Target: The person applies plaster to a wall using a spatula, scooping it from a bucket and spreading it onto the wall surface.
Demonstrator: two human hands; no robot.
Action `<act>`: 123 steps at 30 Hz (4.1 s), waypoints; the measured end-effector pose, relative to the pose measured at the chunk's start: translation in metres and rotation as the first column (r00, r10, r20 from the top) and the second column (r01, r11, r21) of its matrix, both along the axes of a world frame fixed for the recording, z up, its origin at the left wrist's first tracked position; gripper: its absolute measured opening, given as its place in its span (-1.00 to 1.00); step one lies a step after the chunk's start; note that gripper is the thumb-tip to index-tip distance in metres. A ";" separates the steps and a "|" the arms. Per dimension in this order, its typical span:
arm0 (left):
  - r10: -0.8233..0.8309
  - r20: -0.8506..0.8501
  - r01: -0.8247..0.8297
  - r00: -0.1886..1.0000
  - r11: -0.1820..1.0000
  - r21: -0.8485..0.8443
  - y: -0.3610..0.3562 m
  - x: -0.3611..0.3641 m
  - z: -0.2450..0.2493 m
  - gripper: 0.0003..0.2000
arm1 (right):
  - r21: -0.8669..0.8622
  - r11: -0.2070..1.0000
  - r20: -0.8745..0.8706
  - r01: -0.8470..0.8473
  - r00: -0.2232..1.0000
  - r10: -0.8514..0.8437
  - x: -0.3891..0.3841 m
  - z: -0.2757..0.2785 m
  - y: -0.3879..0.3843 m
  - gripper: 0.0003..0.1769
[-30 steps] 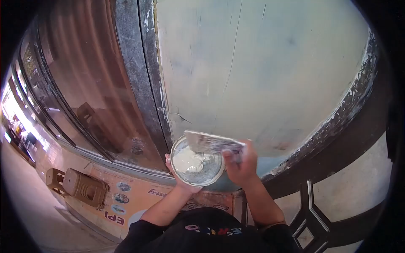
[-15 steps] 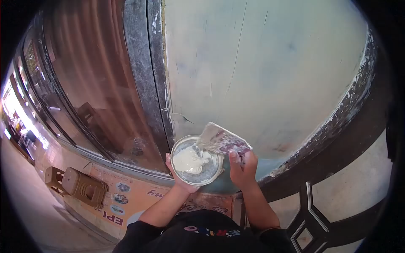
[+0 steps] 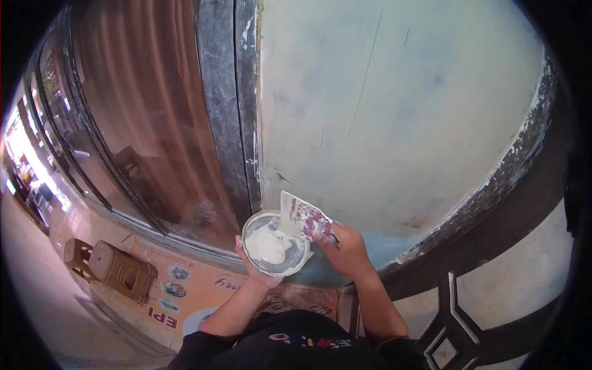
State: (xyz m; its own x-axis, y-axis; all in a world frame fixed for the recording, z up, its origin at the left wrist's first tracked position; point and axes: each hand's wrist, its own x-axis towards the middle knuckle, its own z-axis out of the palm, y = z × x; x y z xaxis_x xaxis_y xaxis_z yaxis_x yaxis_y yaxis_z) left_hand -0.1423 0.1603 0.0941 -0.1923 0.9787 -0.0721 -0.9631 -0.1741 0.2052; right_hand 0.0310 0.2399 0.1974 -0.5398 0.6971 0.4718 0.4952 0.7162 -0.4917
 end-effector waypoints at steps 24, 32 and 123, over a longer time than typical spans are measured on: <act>-0.034 0.010 0.035 0.999 0.999 -0.015 -0.013 -0.065 -0.045 -0.10 | -0.095 0.995 0.289 -0.007 0.957 0.034 -0.061 -0.045 0.001 -0.75; -0.086 0.025 0.086 0.996 0.996 -0.022 -0.001 -0.088 -0.043 -0.11 | -0.782 0.535 -0.417 -0.320 0.906 -0.069 -0.071 -0.060 -0.009 -0.66; -0.218 -0.008 0.218 0.976 0.976 -0.027 -0.024 -0.091 -0.078 0.01 | -0.157 0.959 -0.184 0.235 0.947 -0.262 -0.065 -0.118 0.028 -0.73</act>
